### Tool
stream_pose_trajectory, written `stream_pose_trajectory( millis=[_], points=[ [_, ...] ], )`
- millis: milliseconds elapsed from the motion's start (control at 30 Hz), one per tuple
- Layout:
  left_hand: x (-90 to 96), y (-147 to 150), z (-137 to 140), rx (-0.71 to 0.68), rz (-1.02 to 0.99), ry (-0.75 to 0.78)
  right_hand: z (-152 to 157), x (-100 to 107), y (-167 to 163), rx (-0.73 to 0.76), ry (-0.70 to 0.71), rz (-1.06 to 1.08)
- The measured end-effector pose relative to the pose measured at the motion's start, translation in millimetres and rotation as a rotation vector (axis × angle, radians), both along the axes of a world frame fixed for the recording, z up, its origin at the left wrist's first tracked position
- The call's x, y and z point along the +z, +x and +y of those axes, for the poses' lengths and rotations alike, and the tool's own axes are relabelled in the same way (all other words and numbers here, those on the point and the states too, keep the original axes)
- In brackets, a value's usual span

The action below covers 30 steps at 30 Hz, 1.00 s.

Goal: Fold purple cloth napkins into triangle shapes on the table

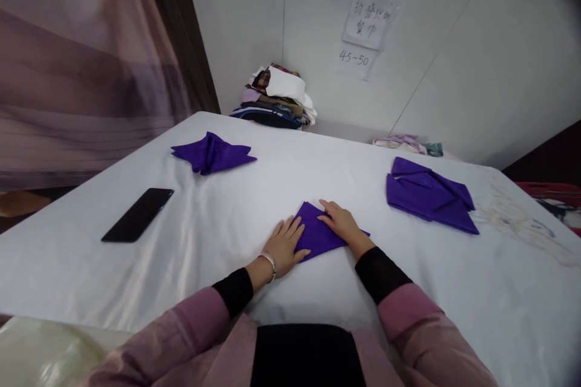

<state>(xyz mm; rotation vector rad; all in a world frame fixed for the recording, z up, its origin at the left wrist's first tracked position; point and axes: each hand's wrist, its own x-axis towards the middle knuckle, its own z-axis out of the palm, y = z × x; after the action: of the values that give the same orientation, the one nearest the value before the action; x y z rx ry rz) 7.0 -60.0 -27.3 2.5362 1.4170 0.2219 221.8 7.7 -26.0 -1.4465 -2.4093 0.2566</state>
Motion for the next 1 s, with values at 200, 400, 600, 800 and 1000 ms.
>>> stream_pose_trajectory(
  millis=[200,400,600,800,1000],
  points=[
    [-3.5,-3,-1,0.007,0.034,0.013,-17,5,13,-0.045,0.017,0.088],
    [-2.5,-1,2,0.007,0.045,0.012,-44,-4,45,-0.236,0.039,0.096],
    [-0.9,-1,3,0.012,0.080,0.017,-44,-9,56,-0.309,0.065,0.088],
    [-3.6,-3,4,0.007,0.073,0.032,-39,-12,55,-0.391,0.088,0.094],
    [-6.0,-2,4,0.011,0.073,0.036,-39,-11,62,-0.430,0.105,0.157]
  ],
)
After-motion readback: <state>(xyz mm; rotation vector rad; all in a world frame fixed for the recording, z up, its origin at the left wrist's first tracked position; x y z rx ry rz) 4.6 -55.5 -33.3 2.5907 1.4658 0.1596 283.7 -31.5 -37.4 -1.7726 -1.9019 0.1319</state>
